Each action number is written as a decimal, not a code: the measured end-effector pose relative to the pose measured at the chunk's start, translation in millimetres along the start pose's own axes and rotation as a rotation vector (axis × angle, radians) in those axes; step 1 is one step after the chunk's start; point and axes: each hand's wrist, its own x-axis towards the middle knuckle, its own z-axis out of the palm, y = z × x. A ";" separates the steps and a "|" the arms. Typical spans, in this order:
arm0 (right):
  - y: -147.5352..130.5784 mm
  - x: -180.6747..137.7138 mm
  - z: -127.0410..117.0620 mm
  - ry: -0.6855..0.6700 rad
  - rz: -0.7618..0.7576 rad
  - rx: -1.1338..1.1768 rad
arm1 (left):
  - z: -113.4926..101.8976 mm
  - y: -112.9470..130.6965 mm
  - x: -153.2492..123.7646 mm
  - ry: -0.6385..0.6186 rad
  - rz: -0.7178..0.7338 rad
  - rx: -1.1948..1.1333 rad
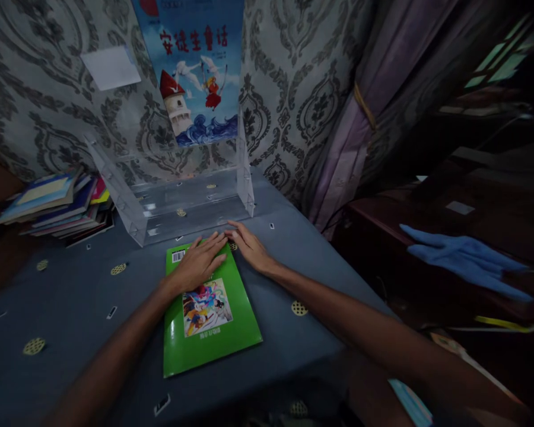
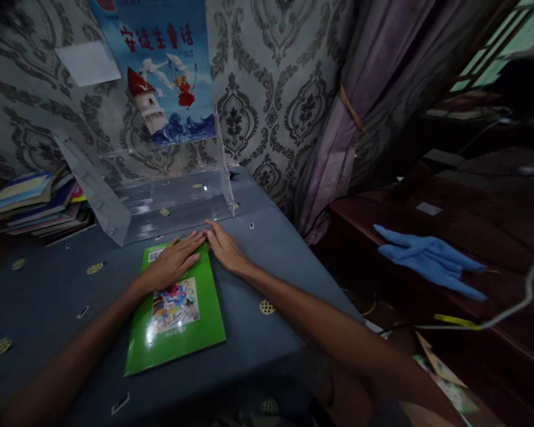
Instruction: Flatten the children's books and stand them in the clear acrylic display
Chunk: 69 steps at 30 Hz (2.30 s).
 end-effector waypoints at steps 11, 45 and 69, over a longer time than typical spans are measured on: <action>-9.1 -3.4 -6.5 -0.070 -0.090 -0.145 | -8.9 -8.7 -3.5 0.195 -0.067 -0.538; -80.0 -146.0 -29.7 -0.241 -0.219 -0.361 | -2.9 -14.1 -5.8 0.228 -0.107 -0.557; -118.4 -189.7 48.3 -0.349 -0.337 -0.780 | -4.9 -13.5 -3.3 0.214 -0.133 -0.681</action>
